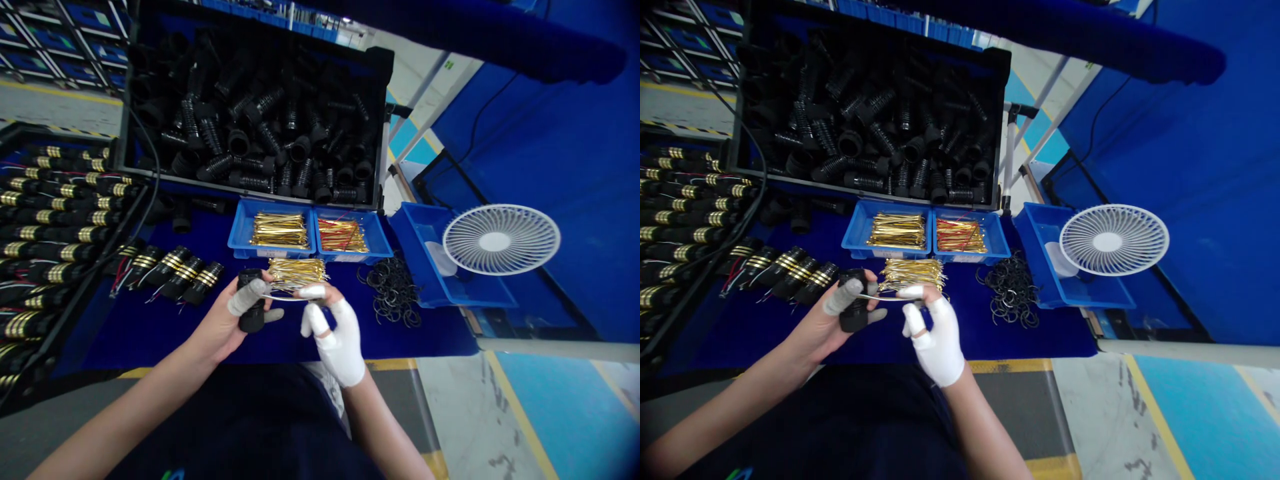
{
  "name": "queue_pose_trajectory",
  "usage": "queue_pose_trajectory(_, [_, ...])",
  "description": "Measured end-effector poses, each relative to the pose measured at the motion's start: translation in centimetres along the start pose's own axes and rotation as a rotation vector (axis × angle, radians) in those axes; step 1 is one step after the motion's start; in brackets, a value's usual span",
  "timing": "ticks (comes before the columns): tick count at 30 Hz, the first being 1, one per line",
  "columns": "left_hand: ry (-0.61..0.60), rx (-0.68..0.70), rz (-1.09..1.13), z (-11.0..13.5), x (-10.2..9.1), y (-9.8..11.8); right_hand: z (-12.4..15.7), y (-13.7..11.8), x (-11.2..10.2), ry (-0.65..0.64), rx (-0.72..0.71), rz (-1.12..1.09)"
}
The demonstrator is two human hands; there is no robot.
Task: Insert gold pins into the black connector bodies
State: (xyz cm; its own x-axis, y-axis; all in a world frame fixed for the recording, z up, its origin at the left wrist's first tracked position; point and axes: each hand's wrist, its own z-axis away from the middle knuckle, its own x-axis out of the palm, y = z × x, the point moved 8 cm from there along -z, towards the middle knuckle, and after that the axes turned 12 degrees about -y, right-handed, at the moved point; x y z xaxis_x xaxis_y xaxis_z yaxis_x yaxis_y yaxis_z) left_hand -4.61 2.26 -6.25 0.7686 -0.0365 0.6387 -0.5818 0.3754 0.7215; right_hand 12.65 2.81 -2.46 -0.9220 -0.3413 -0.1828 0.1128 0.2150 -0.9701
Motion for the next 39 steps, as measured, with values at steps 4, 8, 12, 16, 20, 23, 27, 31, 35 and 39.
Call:
queue_pose_trajectory(4, [0.04,-0.132,0.183,0.1,-1.4,-0.5,1.8,0.9,-3.5,0.202,-0.077,0.073])
queue_pose_trajectory(8, [-0.06,-0.26,0.153,-0.1,-0.6,-3.5,0.7,0.9,-2.3,-0.035,-0.075,0.129])
queue_pose_trajectory(12, [-0.223,-0.478,0.096,0.8,1.1,-7.5,0.2,-2.2,0.6,-0.317,-0.336,0.154])
queue_pose_trajectory(16, [-0.245,-0.457,0.174,1.6,1.7,-7.8,0.3,-2.7,0.7,-0.157,-0.385,0.13])
queue_pose_trajectory(20, [-0.211,-0.272,0.162,1.2,1.8,-6.1,0.5,-0.6,0.1,0.039,-0.167,0.106])
queue_pose_trajectory(23, [-0.22,-0.266,0.109,0.8,2.2,-6.0,0.7,-0.5,0.1,0.058,-0.115,0.241])
queue_pose_trajectory(27, [-0.162,-0.245,-0.032,0.4,2.2,-5.4,0.5,-1.3,0.5,-0.077,-0.14,0.384])
queue_pose_trajectory(31, [-0.14,-0.184,-0.041,0.4,2.3,-4.8,0.2,0.3,-1.2,-0.007,0.028,0.323])
queue_pose_trajectory(35, [-0.197,-0.146,-0.205,0.2,2.0,-5.1,0.3,1.3,-0.8,-0.035,0.083,0.302])
queue_pose_trajectory(39, [-0.318,-0.118,-0.386,-0.1,2.2,-5.1,0.6,0.6,-0.7,-0.07,-0.003,0.251])
